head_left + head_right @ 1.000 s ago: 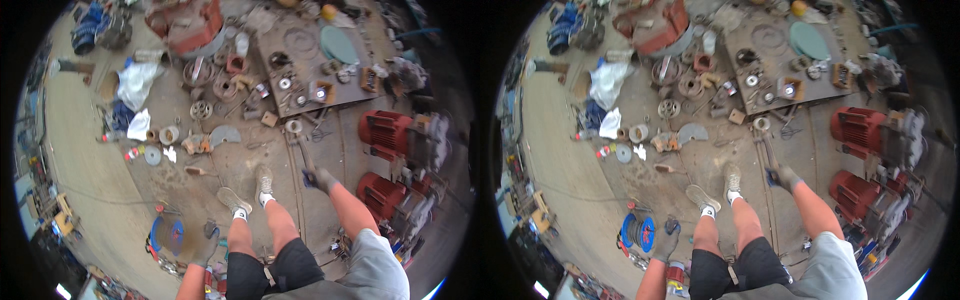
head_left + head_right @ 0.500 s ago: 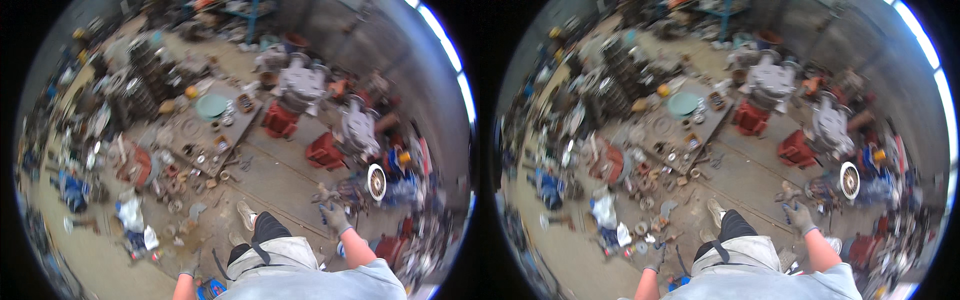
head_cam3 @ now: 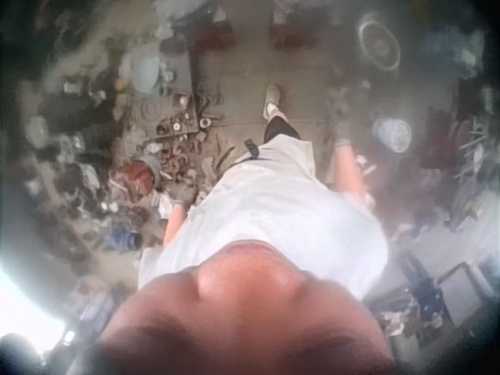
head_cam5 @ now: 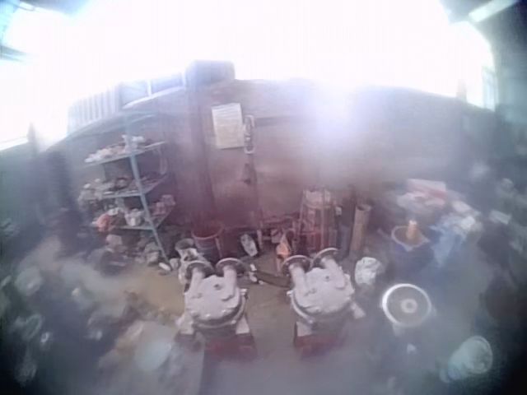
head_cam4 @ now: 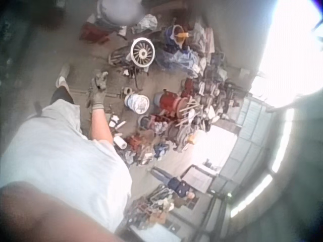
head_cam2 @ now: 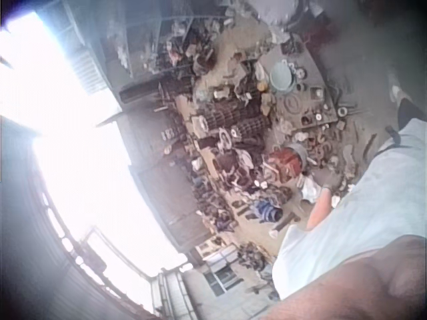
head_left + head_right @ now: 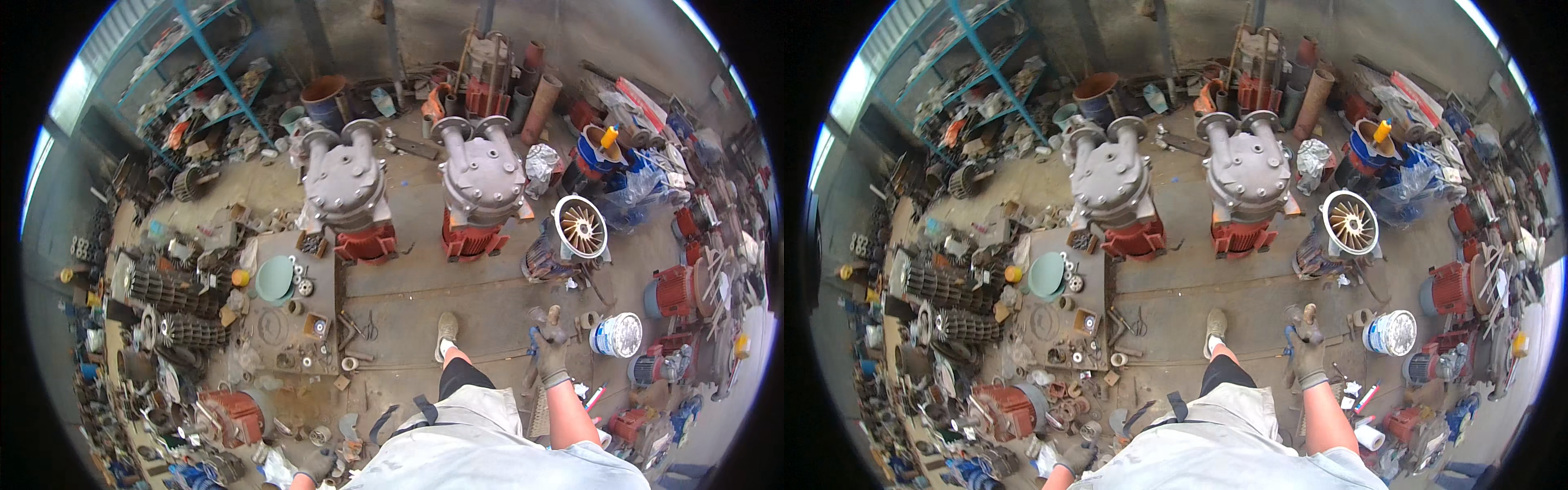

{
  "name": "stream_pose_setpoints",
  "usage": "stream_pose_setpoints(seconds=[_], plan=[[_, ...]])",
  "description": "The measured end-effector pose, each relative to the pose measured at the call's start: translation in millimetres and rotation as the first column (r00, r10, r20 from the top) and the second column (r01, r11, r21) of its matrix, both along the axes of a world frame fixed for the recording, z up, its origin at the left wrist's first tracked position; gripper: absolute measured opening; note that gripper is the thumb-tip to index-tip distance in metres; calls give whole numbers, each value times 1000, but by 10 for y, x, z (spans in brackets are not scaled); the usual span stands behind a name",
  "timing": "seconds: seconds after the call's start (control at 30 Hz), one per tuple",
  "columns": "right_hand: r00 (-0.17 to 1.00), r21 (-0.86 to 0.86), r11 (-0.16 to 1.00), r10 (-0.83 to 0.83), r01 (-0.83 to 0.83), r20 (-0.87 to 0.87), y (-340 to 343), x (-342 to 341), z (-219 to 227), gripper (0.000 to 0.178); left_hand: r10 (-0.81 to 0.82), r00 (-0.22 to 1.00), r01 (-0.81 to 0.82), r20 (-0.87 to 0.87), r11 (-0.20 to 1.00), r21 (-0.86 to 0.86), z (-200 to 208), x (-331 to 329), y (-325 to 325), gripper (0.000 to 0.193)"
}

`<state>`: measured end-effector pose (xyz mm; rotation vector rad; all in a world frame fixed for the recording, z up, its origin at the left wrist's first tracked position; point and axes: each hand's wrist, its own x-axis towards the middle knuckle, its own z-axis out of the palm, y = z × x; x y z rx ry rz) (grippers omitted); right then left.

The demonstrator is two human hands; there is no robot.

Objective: The person walks through a cluttered workshop, picks up a cable reel, and retrieves a power tool. They then use the tool to grind the surface of a large metal component, rotating it to access different areas. The person also retrieves a small metal piece from a shelf before continuing to grind the component.

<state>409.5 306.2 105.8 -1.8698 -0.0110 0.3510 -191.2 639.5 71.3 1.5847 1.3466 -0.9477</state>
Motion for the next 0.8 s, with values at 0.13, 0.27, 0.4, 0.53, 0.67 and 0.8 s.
stream_pose_setpoints(seconds=[0.13, 0.27, 0.4, 0.53, 0.67, 0.8], plan=[[998, 5, 998, -58, 58, -30, 340, 932, 548, 39, -248, 955, 253, 161, 967, -12, -215, 375, 226, 35], [317, -453, 862, 374, 228, 872, 913, 2229, 1212, 34, 18, 996, -29, 84, 992, 127, 91, 577, 683, 31], [520, -14, 997, 52, -76, 853, 1501, 3115, 1523, 35, 85, 995, -92, 48, 979, 183, 339, 933, 953, 27], [581, -13, 1000, 14, -6, 814, 2063, 3614, 1180, 41, 111, 993, -115, 37, 980, 163, 180, 1576, 1221, 23], [498, -274, 864, 31, 423, 866, 2570, 3616, 585, 45, 155, 981, -174, 114, 968, 179, -17, 2528, 1867, 19], [715, -474, 855, 195, 211, 671, 2717, 3576, 532, 32, 195, 904, -294, 381, 930, 222, 305, 3919, 2779, 15]])
